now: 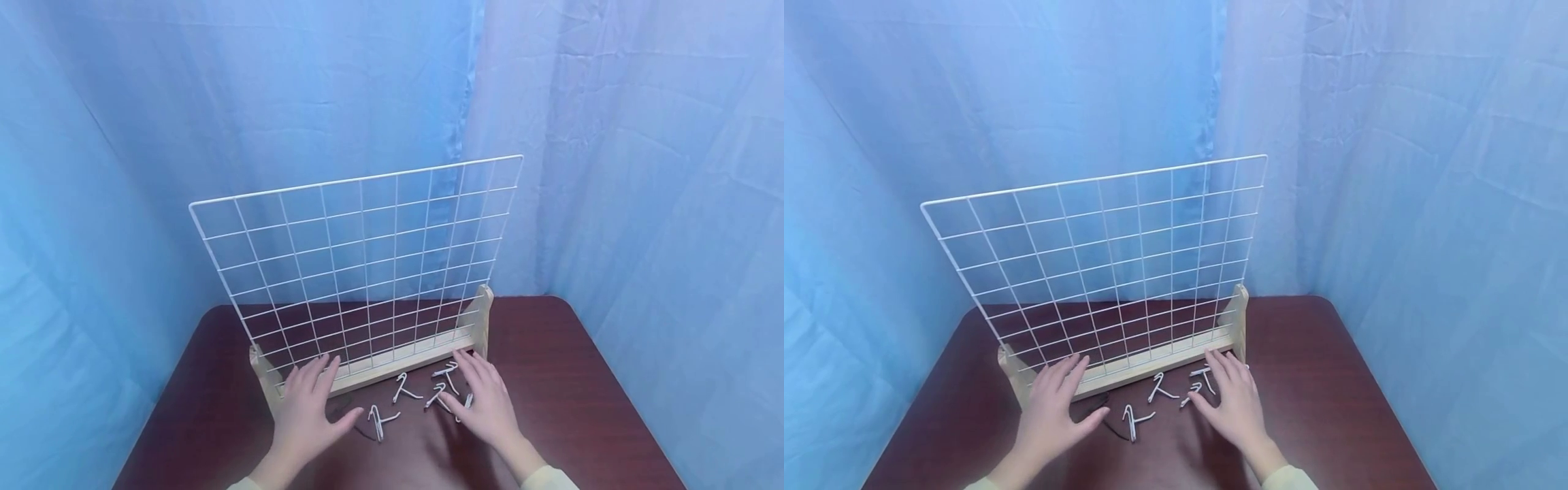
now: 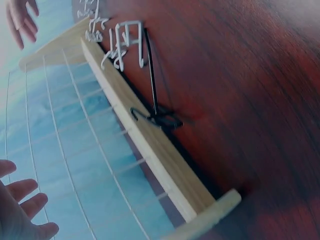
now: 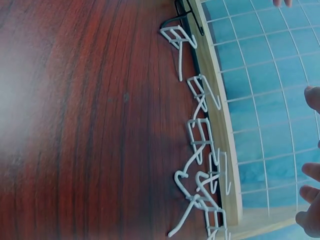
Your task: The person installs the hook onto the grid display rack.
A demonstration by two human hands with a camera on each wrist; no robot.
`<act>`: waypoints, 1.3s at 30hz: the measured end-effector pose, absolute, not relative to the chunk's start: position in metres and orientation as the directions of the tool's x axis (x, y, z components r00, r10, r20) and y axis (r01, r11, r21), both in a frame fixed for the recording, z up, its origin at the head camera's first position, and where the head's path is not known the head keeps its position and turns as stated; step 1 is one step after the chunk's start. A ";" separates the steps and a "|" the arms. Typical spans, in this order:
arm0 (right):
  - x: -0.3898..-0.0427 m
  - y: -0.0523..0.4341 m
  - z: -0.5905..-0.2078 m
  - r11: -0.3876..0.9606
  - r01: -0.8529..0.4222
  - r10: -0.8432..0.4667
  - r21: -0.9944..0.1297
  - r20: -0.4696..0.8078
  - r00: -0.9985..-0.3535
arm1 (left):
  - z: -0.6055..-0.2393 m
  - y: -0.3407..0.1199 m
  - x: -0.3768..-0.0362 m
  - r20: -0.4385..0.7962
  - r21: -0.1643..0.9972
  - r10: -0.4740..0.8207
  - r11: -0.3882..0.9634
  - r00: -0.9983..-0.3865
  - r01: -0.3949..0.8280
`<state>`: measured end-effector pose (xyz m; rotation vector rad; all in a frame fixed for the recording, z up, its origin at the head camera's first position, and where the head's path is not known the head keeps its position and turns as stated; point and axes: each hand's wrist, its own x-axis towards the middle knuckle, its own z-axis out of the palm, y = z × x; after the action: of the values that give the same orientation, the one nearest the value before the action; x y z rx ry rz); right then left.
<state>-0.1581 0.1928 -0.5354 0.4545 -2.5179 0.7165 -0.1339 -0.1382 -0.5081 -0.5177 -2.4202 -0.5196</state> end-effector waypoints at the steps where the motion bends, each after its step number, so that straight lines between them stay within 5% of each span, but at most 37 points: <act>1: -0.158 0.195 -0.535 0.804 -0.432 -0.175 -0.409 0.531 -0.829 | -0.507 -0.142 -0.133 0.642 0.249 0.232 0.839 -0.731 0.485; 6: -0.157 0.204 -0.533 0.778 -0.439 -0.154 -0.449 0.542 -0.826 | -0.499 -0.158 -0.129 0.680 0.267 0.195 0.832 -0.706 0.487; 24: -0.149 0.244 -0.547 0.756 -0.385 -0.088 -0.530 0.500 -0.862 | -0.479 -0.201 -0.111 0.548 0.541 -0.133 0.809 -0.826 0.229; 39: -0.149 0.263 -0.578 0.732 -0.338 0.014 -0.591 0.509 -0.861 | -0.474 -0.229 -0.119 0.531 0.697 -0.343 0.696 -0.775 0.170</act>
<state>-0.1490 0.2634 -0.5784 0.2465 -2.4449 0.9658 -0.1189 -0.2288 -0.4737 0.1316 -2.2447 -1.0096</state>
